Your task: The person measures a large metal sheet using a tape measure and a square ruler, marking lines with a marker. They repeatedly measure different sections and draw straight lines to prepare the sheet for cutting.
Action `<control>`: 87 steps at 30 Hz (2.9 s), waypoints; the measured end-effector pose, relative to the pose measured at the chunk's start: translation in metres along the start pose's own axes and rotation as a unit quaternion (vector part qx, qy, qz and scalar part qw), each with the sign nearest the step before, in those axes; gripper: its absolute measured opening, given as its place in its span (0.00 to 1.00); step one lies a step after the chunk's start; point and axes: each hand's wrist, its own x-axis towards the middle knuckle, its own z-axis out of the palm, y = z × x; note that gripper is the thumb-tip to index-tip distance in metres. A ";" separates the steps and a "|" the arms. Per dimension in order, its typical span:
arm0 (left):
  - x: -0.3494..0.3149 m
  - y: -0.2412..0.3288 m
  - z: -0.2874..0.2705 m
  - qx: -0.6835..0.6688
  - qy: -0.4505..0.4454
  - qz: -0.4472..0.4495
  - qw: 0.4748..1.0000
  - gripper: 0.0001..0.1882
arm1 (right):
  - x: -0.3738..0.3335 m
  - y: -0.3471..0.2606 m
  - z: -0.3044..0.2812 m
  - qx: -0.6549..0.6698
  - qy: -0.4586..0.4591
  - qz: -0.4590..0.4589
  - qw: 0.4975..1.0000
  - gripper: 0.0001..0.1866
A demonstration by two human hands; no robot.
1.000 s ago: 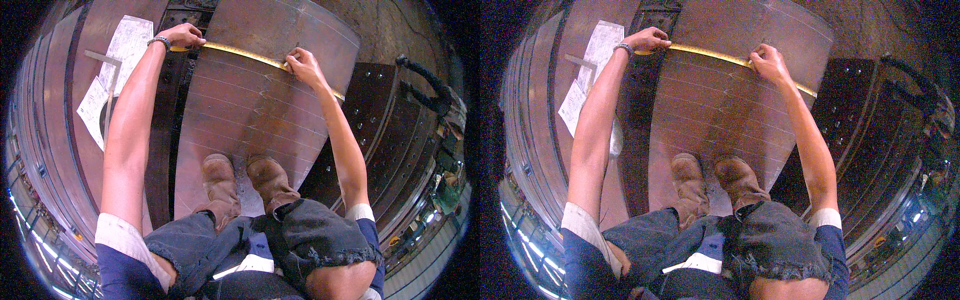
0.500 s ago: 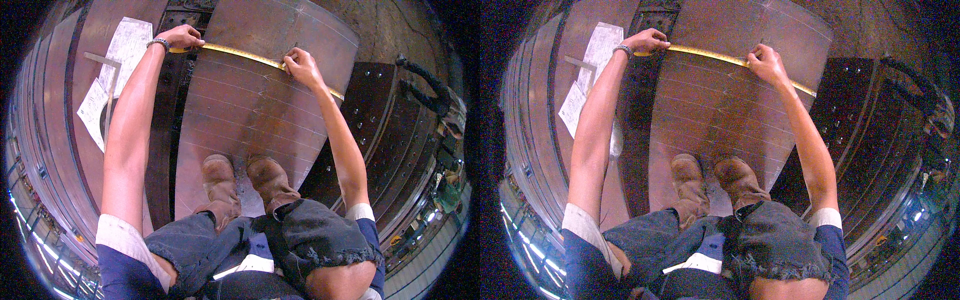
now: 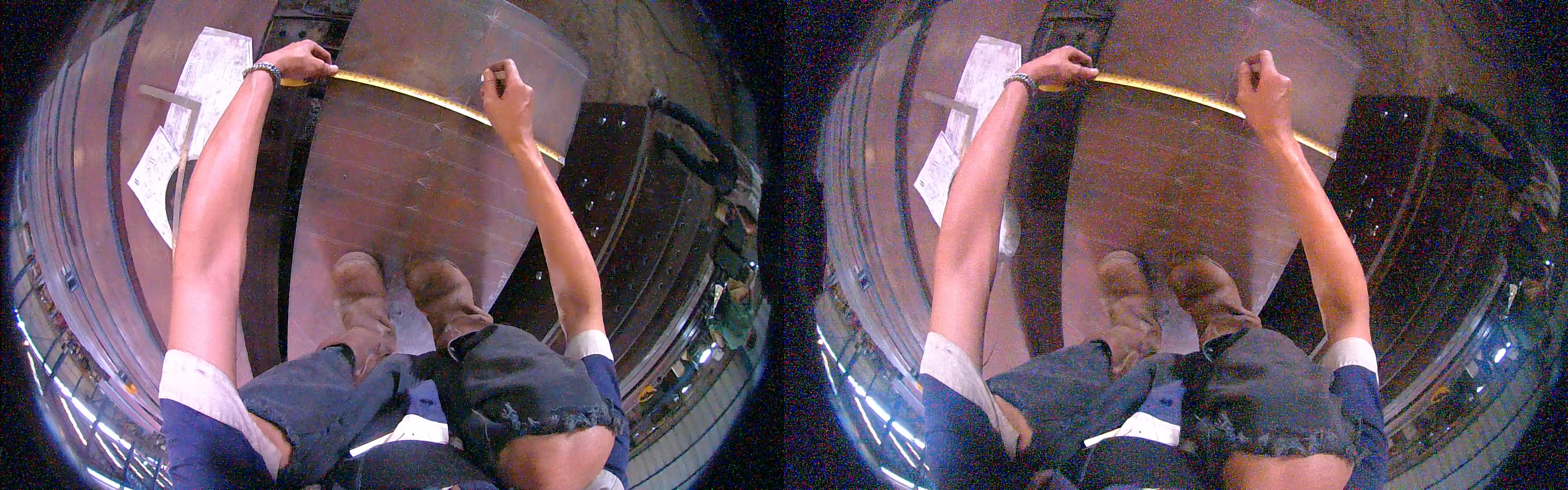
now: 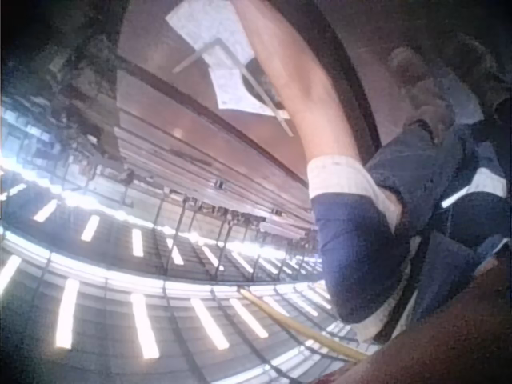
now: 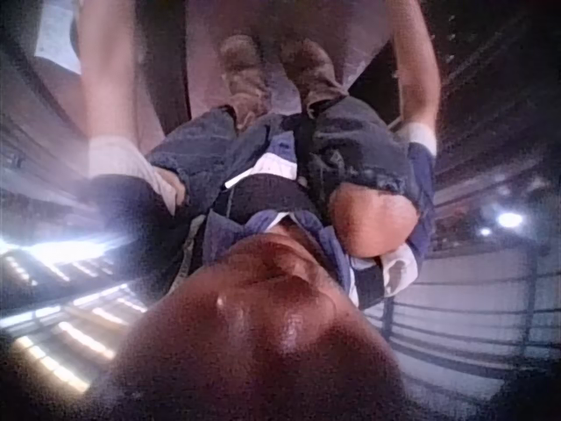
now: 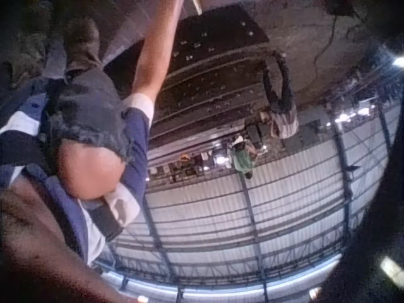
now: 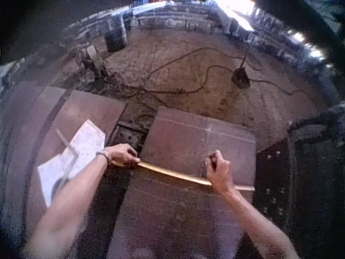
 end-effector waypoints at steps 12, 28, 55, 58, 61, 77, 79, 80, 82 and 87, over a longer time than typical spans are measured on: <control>-0.005 0.009 0.002 0.001 0.013 -0.007 1.000 0.22 | 0.002 0.018 -0.003 0.039 -0.237 0.153 0.959 0.16; -0.001 -0.002 0.001 -0.012 0.001 -0.020 1.000 0.24 | 0.003 0.015 0.002 -0.002 -0.241 0.100 0.965 0.17; -0.009 0.007 -0.004 0.005 0.000 -0.023 1.000 0.26 | -0.039 -0.022 -0.059 0.088 0.095 0.134 0.982 0.08; -0.010 0.011 -0.003 0.026 0.023 -0.025 0.999 0.27 | -0.046 -0.029 -0.075 0.069 0.103 0.177 0.976 0.08; -0.008 0.007 -0.001 0.044 0.033 -0.024 0.998 0.27 | -0.055 -0.018 -0.077 0.094 0.119 0.183 0.971 0.08; -0.007 0.004 0.001 0.073 0.057 -0.052 0.994 0.26 | -0.074 -0.007 -0.097 0.160 0.137 0.177 0.961 0.07; -0.007 0.004 0.002 0.075 0.062 -0.052 0.994 0.24 | -0.075 -0.010 -0.097 0.155 0.138 0.182 0.961 0.07; -0.007 0.004 0.003 0.076 0.068 -0.050 0.994 0.25 | -0.075 -0.011 -0.097 0.153 0.138 0.185 0.961 0.07; -0.009 0.008 0.003 0.070 0.070 -0.052 0.994 0.26 | -0.076 -0.011 -0.099 0.155 0.137 0.191 0.960 0.07; -0.015 0.010 0.005 0.093 0.102 -0.061 0.989 0.25 | -0.076 -0.007 -0.102 0.160 0.147 0.184 0.959 0.07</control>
